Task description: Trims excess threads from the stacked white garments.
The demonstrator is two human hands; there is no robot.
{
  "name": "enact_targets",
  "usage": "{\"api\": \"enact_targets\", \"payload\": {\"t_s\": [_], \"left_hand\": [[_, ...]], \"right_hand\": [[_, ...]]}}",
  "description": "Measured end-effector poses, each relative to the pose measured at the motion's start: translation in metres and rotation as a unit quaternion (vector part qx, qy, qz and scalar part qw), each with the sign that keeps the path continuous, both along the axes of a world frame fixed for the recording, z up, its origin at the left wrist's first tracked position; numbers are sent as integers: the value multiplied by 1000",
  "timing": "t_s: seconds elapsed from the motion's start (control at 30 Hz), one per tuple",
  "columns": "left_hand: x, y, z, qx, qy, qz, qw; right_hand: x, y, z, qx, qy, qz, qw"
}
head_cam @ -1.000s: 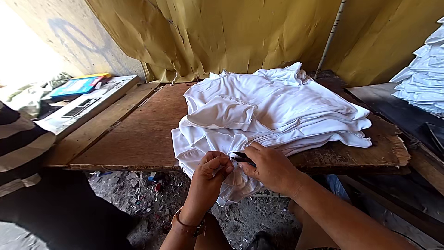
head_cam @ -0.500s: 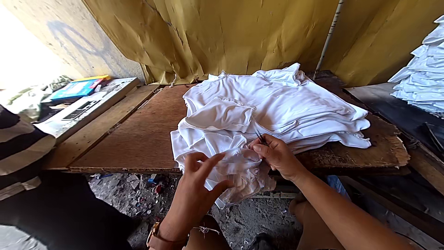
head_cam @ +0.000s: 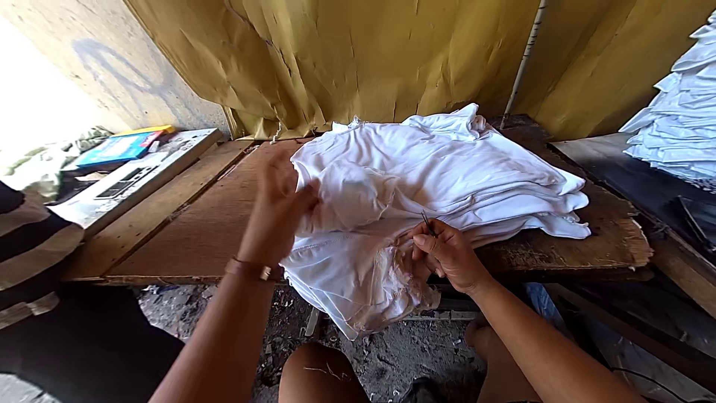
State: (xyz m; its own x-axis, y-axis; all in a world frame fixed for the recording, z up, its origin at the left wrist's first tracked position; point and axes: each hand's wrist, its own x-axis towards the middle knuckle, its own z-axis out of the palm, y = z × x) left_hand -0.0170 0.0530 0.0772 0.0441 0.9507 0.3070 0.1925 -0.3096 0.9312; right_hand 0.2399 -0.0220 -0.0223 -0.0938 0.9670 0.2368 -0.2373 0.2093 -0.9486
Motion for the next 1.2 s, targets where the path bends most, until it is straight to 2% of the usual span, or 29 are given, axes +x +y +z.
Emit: {"api": "enact_targets", "payload": {"t_s": [0.03,0.1,0.2,0.23,0.33,0.4,0.53,0.7,0.83,0.97,1.07,1.2], "left_hand": [[2,-3,-14,21,69,4,997],[4,-20,-37,127,187,65,972],[15,-57,-58,305,269,123,905],[25,-69,-64,309,288,115,899],[52,-86,-81,166,333,46,927],[54,-82,-87,133,303,51,942],[37,-84,-81,53,134,-20,989],[33,-96,-71,6,-27,-75,997],[36,-96,-61,27,-66,-66,995],[34,-92,-34,71,-70,-57,993],[36,-89,-19,70,-87,-66,992],[37,-90,-17,31,-117,-91,988]], "right_hand": [[0,-1,0,-2,-2,1,1000],[0,-2,0,-10,-2,3,1000],[1,-2,3,-13,-15,1,1000],[1,-2,3,-12,-19,-1,1000],[1,0,3,-7,-17,9,1000],[1,-1,2,0,-26,5,1000],[-3,-12,6,7,-46,-5,999],[-30,-26,15,90,-147,-35,984],[-48,-27,30,80,-242,-118,960],[-59,-20,45,66,-294,-155,941],[-62,-13,42,68,-254,-167,950],[-55,-12,41,22,-63,-62,996]]}}
